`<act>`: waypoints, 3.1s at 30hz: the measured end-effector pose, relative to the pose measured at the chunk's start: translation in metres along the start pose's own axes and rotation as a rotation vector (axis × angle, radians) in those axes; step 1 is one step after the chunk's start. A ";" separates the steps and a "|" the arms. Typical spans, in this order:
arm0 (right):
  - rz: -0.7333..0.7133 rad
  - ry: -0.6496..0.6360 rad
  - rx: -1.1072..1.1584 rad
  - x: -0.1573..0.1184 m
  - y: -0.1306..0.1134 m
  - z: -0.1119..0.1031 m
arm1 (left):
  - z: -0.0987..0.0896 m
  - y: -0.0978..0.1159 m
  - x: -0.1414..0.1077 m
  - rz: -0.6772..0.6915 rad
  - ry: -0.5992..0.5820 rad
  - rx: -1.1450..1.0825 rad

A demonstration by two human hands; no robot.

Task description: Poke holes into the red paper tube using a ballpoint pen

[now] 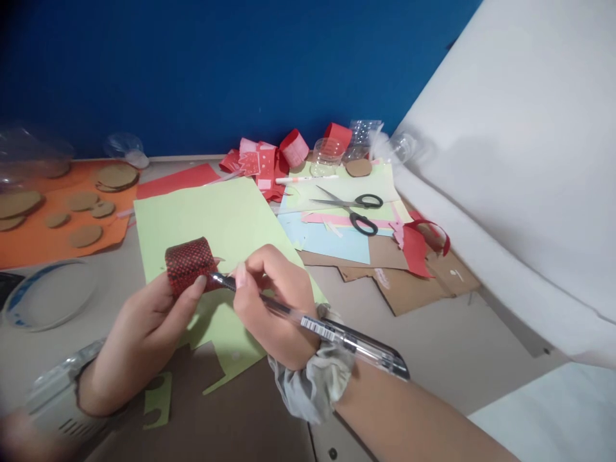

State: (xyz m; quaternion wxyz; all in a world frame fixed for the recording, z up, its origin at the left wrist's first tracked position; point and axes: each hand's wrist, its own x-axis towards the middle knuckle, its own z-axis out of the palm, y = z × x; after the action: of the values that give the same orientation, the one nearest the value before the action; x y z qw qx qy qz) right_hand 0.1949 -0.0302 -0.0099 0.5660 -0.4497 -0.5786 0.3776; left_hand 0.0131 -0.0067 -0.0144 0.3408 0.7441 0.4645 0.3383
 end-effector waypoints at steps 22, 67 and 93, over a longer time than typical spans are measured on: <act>0.067 0.031 0.023 -0.001 0.000 0.000 | -0.003 0.004 0.001 0.000 0.014 0.035; 0.092 0.065 0.016 0.002 0.003 -0.001 | -0.002 0.003 0.001 -0.034 -0.006 -0.052; 0.100 0.076 0.005 0.000 0.003 -0.002 | -0.002 0.003 0.000 -0.036 -0.005 -0.033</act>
State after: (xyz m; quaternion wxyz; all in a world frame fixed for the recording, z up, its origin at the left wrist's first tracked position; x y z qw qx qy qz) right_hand 0.1977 -0.0292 -0.0123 0.5692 -0.4905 -0.5326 0.3896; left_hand 0.0125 -0.0072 -0.0112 0.3602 0.7307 0.4711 0.3381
